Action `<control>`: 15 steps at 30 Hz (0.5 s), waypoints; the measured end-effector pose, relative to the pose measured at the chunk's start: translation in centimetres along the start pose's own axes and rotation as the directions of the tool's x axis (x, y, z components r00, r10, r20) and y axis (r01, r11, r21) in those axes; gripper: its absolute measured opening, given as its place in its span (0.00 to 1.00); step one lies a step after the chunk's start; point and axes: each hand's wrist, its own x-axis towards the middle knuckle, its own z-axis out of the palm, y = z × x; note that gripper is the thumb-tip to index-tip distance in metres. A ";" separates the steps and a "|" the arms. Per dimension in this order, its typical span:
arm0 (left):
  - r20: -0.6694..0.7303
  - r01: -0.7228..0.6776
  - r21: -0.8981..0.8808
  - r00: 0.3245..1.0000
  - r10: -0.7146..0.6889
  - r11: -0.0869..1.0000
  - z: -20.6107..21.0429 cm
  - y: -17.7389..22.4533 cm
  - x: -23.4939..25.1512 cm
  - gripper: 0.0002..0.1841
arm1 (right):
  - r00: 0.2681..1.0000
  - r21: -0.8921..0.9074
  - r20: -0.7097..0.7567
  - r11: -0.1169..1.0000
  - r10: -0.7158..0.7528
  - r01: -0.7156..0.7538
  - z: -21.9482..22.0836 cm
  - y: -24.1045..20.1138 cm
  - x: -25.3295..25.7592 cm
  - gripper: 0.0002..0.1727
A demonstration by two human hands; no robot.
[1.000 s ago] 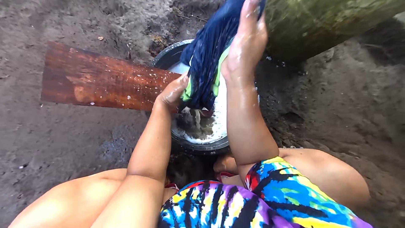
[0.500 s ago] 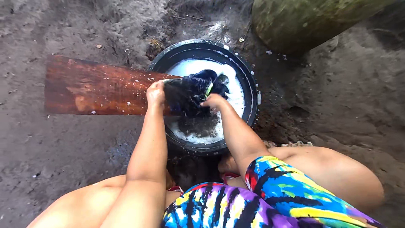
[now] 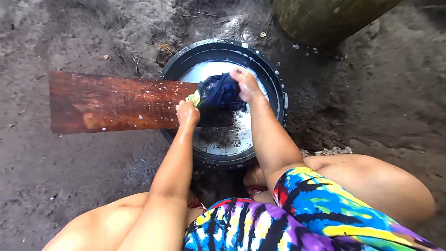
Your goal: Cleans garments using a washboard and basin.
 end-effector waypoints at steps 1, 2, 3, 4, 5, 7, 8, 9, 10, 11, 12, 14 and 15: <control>-0.001 0.020 -0.087 1.000 -0.020 0.996 -1.6 -0.5 0.4 0.17 | 0.996 0.047 -0.072 0.997 -0.052 0.056 -0.6 -1.4 0.0 0.15; -0.024 0.045 -0.176 0.998 -0.050 0.983 -3.2 -1.1 0.7 0.16 | 0.986 0.075 -0.139 0.992 -0.095 0.106 -1.3 -2.8 -0.1 0.15; -0.065 0.051 -0.275 0.995 -0.072 0.960 -4.8 -1.7 1.0 0.16 | 0.972 0.096 -0.197 0.984 -0.128 0.149 -2.2 -4.0 -0.1 0.15; -0.114 0.029 -0.376 0.990 -0.078 0.926 -6.1 -2.4 1.4 0.15 | 0.955 0.117 -0.254 0.976 -0.152 0.186 -3.0 -5.0 -0.2 0.15; -0.147 -0.005 -0.455 0.987 -0.070 0.890 -7.4 -2.8 1.6 0.14 | 0.938 0.152 -0.309 0.965 -0.159 0.214 -3.6 -5.9 -0.3 0.15; -0.170 -0.065 -0.536 0.985 -0.033 0.841 -10.1 -2.6 1.0 0.15 | 0.906 0.243 -0.398 0.936 -0.142 0.254 -4.8 -7.5 -1.0 0.15; -0.184 -0.093 -0.559 0.983 -0.014 0.824 -11.4 -2.3 0.5 0.15 | 0.892 0.302 -0.432 0.912 -0.129 0.278 -5.3 -8.3 -1.4 0.14; -0.189 -0.115 -0.585 0.982 0.002 0.803 -12.9 -2.1 -0.2 0.14 | 0.875 0.349 -0.468 0.884 -0.124 0.312 -5.8 -9.2 -1.7 0.13; -0.196 -0.132 -0.605 0.980 0.013 0.785 -14.4 -2.0 -1.0 0.12 | 0.865 0.391 -0.486 0.855 -0.123 0.341 -6.4 -10.0 -1.9 0.12; -0.207 -0.144 -0.614 0.978 0.019 0.776 -15.8 -2.3 -1.6 0.10 | 0.862 0.421 -0.491 0.832 -0.126 0.361 -7.0 -10.9 -2.2 0.11; -0.220 -0.151 -0.618 0.975 0.015 0.772 -17.0 -2.9 -1.9 0.09 | 0.857 0.434 -0.500 0.821 -0.122 0.370 -7.4 -11.6 -2.3 0.11; -0.262 -0.125 -0.623 0.963 -0.055 0.772 -18.2 -4.4 -1.9 0.10 | 0.859 0.464 -0.506 0.813 -0.083 0.352 -7.9 -12.0 -2.1 0.14; -0.289 -0.093 -0.617 0.951 -0.115 0.782 -18.0 -5.0 -1.6 0.10 | 0.863 0.491 -0.504 0.808 -0.040 0.325 -7.9 -11.2 -1.6 0.16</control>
